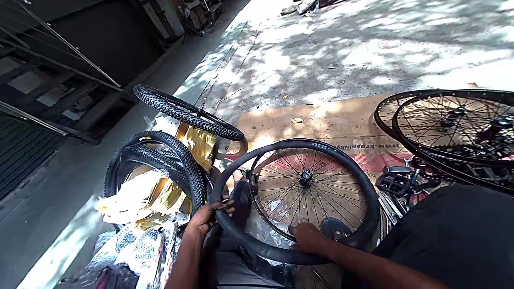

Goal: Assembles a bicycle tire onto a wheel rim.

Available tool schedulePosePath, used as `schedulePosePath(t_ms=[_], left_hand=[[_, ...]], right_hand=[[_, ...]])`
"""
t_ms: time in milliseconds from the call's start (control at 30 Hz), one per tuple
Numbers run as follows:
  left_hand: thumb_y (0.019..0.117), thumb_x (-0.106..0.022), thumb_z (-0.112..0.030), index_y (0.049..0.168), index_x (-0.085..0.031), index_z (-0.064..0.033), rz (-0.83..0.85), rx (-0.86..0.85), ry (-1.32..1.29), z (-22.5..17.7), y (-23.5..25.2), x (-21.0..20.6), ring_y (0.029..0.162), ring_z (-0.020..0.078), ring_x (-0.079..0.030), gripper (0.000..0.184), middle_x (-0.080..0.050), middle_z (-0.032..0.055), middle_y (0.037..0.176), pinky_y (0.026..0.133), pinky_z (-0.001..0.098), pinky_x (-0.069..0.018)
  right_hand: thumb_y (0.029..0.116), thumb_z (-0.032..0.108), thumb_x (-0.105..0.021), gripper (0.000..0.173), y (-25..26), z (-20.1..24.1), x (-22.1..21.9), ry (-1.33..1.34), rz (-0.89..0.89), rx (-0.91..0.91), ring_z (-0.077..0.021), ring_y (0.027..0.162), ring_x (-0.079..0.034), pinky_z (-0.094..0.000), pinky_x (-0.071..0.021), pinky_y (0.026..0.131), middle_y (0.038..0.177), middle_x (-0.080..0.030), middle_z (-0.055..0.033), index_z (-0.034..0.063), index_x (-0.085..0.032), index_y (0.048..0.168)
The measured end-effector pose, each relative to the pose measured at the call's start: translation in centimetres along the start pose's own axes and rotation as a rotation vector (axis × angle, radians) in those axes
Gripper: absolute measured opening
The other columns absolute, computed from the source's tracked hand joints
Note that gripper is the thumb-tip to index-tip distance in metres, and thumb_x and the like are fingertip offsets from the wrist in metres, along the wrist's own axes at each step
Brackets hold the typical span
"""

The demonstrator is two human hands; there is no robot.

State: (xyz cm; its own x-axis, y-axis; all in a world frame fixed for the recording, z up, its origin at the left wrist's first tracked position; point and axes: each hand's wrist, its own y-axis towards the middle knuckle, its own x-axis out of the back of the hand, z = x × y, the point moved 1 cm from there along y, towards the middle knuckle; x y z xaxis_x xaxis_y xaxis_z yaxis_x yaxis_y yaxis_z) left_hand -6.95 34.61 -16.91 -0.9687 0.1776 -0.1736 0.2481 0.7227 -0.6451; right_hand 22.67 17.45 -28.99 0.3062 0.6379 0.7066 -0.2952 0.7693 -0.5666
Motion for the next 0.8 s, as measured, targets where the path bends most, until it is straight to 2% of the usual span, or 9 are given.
schedulePosePath(t_ms=[100,167,233,300,400,467,533,633,800], left_hand=[[0.0985,-0.054,-0.007,0.119,-0.063,-0.0019,-0.121,0.010,-0.021,3.3,1.8,-2.4,0.064,0.0186,-0.064,0.023,-0.072,0.0168,0.103,0.056,0.0314,-0.0537],[0.0952,-0.066,-0.008,0.112,-0.065,0.0014,-0.214,0.034,-0.025,7.8,3.0,-4.7,0.052,0.0154,-0.055,0.019,-0.067,0.0145,0.085,0.046,0.0289,-0.0490],[0.0938,-0.067,-0.002,0.110,-0.062,0.0027,-0.299,0.026,-0.027,12.0,4.1,-5.6,0.049,0.0151,-0.054,0.018,-0.067,0.0146,0.085,0.042,0.0288,-0.0479],[0.0965,-0.063,0.000,0.117,-0.059,0.0032,-0.328,-0.027,-0.067,13.9,4.6,-5.4,0.051,0.0152,-0.056,0.021,-0.069,0.0160,0.093,0.043,0.0285,-0.0490],[0.0996,-0.060,-0.003,0.127,-0.057,0.0021,-0.286,-0.052,-0.087,13.8,4.4,-4.2,0.058,0.0167,-0.060,0.028,-0.070,0.0180,0.103,0.048,0.0290,-0.0514],[0.1005,-0.059,-0.004,0.129,-0.057,0.0020,-0.268,-0.054,-0.086,13.7,4.4,-3.8,0.059,0.0168,-0.061,0.029,-0.070,0.0179,0.102,0.050,0.0294,-0.0522],[0.1023,-0.056,-0.003,0.125,-0.055,0.0023,-0.259,-0.059,-0.105,13.8,4.5,-4.0,0.058,0.0164,-0.060,0.023,-0.069,0.0175,0.098,0.050,0.0288,-0.0523],[0.1039,-0.051,-0.002,0.112,-0.055,0.0014,-0.271,-0.085,-0.163,13.1,4.7,-4.4,0.053,0.0141,-0.056,0.010,-0.065,0.0143,0.088,0.047,0.0269,-0.0507],[0.1069,-0.043,-0.009,0.103,-0.057,-0.0041,-0.281,-0.292,-0.263,4.5,4.0,-4.7,0.053,0.0085,-0.056,0.015,-0.062,0.0045,0.078,0.051,0.0218,-0.0524]], right_hand=[[0.0909,0.024,-0.070,0.044,-0.2,-1.2,-0.8,-0.007,0.083,-0.019,-0.0490,0.109,-0.063,-0.0676,-0.0497,0.087,0.113,-0.066,-0.0284,0.0070,-0.060,0.130],[0.0865,0.017,-0.072,0.049,-0.3,-2.1,-0.8,-0.004,0.096,-0.011,-0.0488,0.107,-0.064,-0.0679,-0.0505,0.084,0.113,-0.067,-0.0269,0.0143,-0.058,0.134],[0.0855,0.008,-0.069,0.051,-0.6,-2.4,-0.5,0.009,0.102,-0.007,-0.0491,0.106,-0.065,-0.0678,-0.0507,0.083,0.112,-0.067,-0.0271,0.0150,-0.058,0.135],[0.0857,0.002,-0.064,0.048,-1.0,-2.6,-0.5,0.009,0.104,0.007,-0.0480,0.105,-0.065,-0.0662,-0.0511,0.083,0.111,-0.067,-0.0265,0.0128,-0.060,0.133],[0.0899,0.002,-0.059,0.043,-0.9,-2.8,-1.0,0.015,0.133,0.035,-0.0452,0.106,-0.066,-0.0641,-0.0517,0.084,0.111,-0.068,-0.0246,0.0114,-0.062,0.132],[0.0923,0.004,-0.058,0.038,-0.8,-2.6,-1.1,0.035,0.136,0.070,-0.0442,0.105,-0.066,-0.0628,-0.0520,0.084,0.109,-0.068,-0.0244,0.0079,-0.063,0.129],[0.0937,0.004,-0.058,0.033,-0.5,-2.5,-0.9,0.075,0.134,0.106,-0.0447,0.106,-0.065,-0.0623,-0.0517,0.085,0.109,-0.067,-0.0252,0.0042,-0.063,0.126],[0.0929,0.003,-0.059,0.033,0.1,-2.0,-1.0,0.151,0.114,0.141,-0.0455,0.107,-0.064,-0.0629,-0.0510,0.087,0.110,-0.066,-0.0264,0.0013,-0.061,0.126],[0.0953,0.004,-0.057,0.029,0.4,-1.5,-0.1,0.275,0.030,0.186,-0.0474,0.107,-0.064,-0.0646,-0.0501,0.088,0.110,-0.066,-0.0281,-0.0012,-0.061,0.124]])
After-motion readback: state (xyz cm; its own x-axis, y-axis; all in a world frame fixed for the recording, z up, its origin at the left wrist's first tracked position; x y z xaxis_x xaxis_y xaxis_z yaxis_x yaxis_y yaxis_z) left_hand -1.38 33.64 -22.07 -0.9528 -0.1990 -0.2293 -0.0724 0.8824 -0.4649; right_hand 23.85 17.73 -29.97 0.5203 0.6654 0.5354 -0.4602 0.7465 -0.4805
